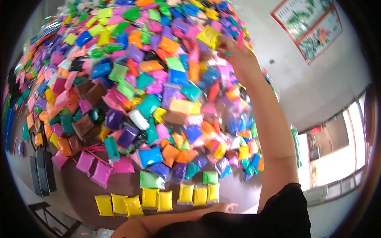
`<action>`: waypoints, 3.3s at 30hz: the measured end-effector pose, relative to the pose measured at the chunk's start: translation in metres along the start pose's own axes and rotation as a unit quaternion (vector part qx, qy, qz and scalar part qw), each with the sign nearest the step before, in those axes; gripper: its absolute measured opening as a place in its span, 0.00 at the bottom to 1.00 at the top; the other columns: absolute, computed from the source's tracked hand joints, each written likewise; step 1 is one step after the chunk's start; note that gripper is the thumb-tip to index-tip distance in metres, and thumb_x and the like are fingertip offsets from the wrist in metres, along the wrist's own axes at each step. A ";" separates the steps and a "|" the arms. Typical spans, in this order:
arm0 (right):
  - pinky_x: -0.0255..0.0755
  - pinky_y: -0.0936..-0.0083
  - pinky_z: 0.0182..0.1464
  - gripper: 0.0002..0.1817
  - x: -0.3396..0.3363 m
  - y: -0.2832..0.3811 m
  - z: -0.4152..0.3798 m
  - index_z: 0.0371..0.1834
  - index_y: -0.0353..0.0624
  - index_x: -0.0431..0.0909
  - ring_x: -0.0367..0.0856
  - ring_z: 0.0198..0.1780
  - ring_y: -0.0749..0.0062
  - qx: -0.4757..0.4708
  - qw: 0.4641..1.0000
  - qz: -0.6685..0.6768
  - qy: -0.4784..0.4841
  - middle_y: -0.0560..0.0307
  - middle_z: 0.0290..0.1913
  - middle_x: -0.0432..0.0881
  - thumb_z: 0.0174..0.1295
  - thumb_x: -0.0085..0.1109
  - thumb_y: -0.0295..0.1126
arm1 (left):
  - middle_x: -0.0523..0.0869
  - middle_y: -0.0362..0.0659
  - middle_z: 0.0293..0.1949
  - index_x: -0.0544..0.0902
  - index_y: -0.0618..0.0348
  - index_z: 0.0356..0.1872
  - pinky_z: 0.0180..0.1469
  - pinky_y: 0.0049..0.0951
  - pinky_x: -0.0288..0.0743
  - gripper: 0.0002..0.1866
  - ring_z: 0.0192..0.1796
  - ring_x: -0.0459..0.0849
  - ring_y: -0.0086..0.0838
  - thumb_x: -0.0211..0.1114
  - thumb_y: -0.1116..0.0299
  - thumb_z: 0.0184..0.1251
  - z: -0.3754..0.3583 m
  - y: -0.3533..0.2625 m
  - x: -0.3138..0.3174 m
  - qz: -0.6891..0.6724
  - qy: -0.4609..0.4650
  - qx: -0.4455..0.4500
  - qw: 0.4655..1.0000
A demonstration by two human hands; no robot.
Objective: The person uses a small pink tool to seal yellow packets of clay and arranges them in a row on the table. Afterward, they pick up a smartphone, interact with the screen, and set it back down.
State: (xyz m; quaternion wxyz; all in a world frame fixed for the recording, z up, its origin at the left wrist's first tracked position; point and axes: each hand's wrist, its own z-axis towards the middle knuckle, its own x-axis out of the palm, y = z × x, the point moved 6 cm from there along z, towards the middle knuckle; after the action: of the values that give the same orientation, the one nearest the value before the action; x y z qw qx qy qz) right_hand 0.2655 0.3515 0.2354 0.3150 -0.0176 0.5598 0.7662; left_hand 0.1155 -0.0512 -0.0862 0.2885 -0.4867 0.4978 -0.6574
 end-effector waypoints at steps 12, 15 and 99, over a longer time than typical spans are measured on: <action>0.74 0.70 0.51 0.16 -0.091 -0.064 -0.461 0.49 0.32 0.81 0.80 0.45 0.66 0.282 0.879 0.306 -0.232 0.51 0.48 0.84 0.71 0.54 0.35 | 0.81 0.49 0.54 0.69 0.60 0.63 0.62 0.40 0.74 0.33 0.55 0.82 0.36 0.42 0.39 0.77 -0.036 -0.040 -0.024 -0.412 -0.144 -0.045 0.898; 0.72 0.71 0.54 0.14 -0.077 -0.057 -0.520 0.47 0.32 0.81 0.81 0.48 0.66 0.296 0.856 0.331 -0.266 0.52 0.47 0.84 0.70 0.55 0.33 | 0.77 0.50 0.60 0.67 0.61 0.66 0.60 0.41 0.76 0.34 0.59 0.80 0.36 0.40 0.40 0.77 -0.043 -0.073 -0.015 -0.397 -0.161 -0.008 0.903; 0.76 0.71 0.37 0.04 -0.065 -0.041 -0.551 0.34 0.42 0.83 0.82 0.34 0.62 0.232 0.925 -0.264 -0.147 0.54 0.32 0.81 0.58 0.65 0.28 | 0.72 0.50 0.64 0.76 0.66 0.60 0.69 0.42 0.65 0.24 0.67 0.70 0.45 0.66 0.73 0.62 -0.058 -0.094 0.027 0.685 -0.073 0.101 0.718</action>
State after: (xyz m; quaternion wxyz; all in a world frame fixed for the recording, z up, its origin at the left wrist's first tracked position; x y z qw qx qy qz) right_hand 0.1585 -0.1502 0.0199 0.5798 0.0221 0.6444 0.4981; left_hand 0.0614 -0.0212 0.0096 0.7431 -0.0270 0.6029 -0.2892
